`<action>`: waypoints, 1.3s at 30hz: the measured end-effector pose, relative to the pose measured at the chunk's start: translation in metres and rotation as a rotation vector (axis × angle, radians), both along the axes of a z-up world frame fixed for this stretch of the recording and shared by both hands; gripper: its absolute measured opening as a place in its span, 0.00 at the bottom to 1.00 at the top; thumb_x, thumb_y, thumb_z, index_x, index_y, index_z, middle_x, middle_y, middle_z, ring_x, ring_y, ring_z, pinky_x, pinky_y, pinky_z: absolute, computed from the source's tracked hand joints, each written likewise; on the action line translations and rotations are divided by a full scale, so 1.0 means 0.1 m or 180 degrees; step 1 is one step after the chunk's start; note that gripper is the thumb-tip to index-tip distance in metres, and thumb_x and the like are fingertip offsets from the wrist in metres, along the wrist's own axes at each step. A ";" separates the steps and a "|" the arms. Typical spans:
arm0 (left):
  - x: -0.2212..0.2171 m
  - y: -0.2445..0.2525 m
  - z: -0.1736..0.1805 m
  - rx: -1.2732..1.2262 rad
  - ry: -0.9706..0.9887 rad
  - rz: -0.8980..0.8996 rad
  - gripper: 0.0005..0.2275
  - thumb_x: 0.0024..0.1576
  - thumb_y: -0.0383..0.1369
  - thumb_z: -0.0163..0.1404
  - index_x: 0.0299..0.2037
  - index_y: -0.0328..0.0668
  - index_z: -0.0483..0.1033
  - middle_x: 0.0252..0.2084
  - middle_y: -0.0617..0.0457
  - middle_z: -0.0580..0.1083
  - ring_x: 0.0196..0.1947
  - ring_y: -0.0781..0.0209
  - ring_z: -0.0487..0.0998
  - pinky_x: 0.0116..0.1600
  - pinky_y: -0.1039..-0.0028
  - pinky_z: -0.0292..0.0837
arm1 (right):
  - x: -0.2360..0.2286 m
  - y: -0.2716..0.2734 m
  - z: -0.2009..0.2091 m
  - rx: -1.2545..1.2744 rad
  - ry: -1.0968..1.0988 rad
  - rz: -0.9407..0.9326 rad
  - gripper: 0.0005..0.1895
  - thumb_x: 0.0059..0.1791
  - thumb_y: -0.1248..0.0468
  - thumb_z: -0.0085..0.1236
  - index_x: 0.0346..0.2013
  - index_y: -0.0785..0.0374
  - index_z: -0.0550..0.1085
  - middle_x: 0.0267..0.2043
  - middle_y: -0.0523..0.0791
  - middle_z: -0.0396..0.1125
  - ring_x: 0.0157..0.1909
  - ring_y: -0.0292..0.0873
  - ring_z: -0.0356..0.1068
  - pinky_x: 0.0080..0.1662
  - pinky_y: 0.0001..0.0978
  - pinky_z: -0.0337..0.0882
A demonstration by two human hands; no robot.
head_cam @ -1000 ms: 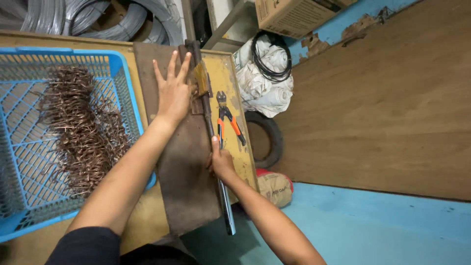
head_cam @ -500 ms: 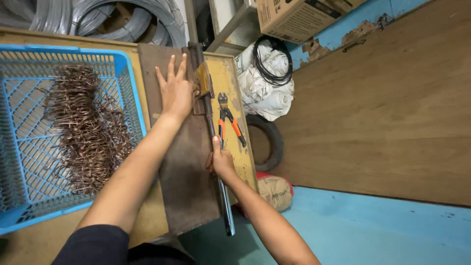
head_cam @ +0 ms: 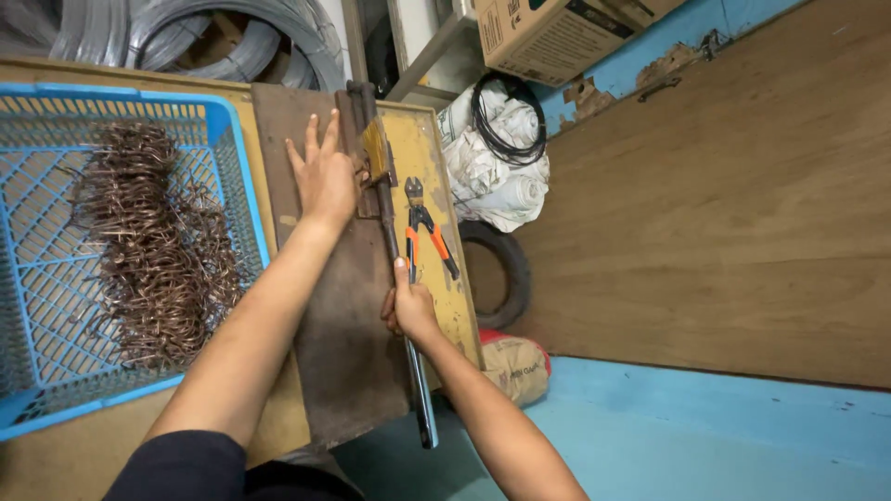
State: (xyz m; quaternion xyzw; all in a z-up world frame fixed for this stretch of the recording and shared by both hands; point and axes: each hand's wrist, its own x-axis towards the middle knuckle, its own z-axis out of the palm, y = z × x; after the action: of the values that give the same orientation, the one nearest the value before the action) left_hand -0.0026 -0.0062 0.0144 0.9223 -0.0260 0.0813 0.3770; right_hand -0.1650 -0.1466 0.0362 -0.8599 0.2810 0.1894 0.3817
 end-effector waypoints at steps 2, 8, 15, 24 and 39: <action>0.00 0.00 0.05 -0.0085 0.0026 0.0040 0.06 0.59 0.32 0.57 0.32 0.41 0.84 0.77 0.45 0.59 0.77 0.37 0.47 0.70 0.30 0.39 | 0.02 -0.04 -0.06 0.0000 0.0018 0.0013 0.49 0.54 0.30 0.26 0.15 0.65 0.79 0.12 0.53 0.67 0.22 0.51 0.74 0.36 0.39 0.76; 0.01 -0.04 -0.08 0.0168 -0.0168 0.0154 0.08 0.62 0.34 0.54 0.39 0.40 0.86 0.76 0.50 0.61 0.76 0.40 0.51 0.68 0.31 0.46 | -0.01 0.14 0.31 -0.0143 0.0113 -0.0016 0.47 0.52 0.29 0.28 0.29 0.69 0.79 0.32 0.58 0.69 0.44 0.55 0.70 0.51 0.45 0.68; 0.02 0.02 -0.02 -0.0317 0.0189 0.0128 0.07 0.59 0.34 0.57 0.28 0.49 0.84 0.75 0.48 0.62 0.77 0.40 0.50 0.72 0.31 0.40 | -0.10 -0.45 -0.45 -0.0477 -0.1011 -0.0055 0.18 0.43 0.44 0.71 0.33 0.52 0.79 0.25 0.41 0.76 0.30 0.40 0.77 0.32 0.34 0.76; 0.20 0.14 -0.56 -0.0313 0.0022 -0.0379 0.05 0.52 0.40 0.63 0.37 0.66 0.86 0.76 0.48 0.59 0.75 0.36 0.52 0.67 0.31 0.54 | 0.01 -0.32 0.26 -0.0247 -0.1636 0.0735 0.13 0.39 0.61 0.71 0.25 0.69 0.78 0.66 0.61 0.61 0.73 0.69 0.50 0.70 0.59 0.50; -0.36 0.09 -0.37 -0.0686 0.0318 -0.0416 0.05 0.56 0.43 0.59 0.38 0.64 0.86 0.73 0.49 0.62 0.74 0.38 0.57 0.63 0.40 0.65 | 0.32 -0.49 0.90 -0.0637 -0.1575 0.1065 0.12 0.34 0.54 0.74 0.23 0.57 0.82 0.70 0.50 0.62 0.77 0.61 0.46 0.73 0.52 0.47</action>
State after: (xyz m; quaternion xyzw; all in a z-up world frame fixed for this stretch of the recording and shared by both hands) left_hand -0.0390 0.0032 -0.0224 0.8756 -0.0584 0.0129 0.4793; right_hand -0.1334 -0.1956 0.1266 -0.9475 0.0515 0.0059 0.3155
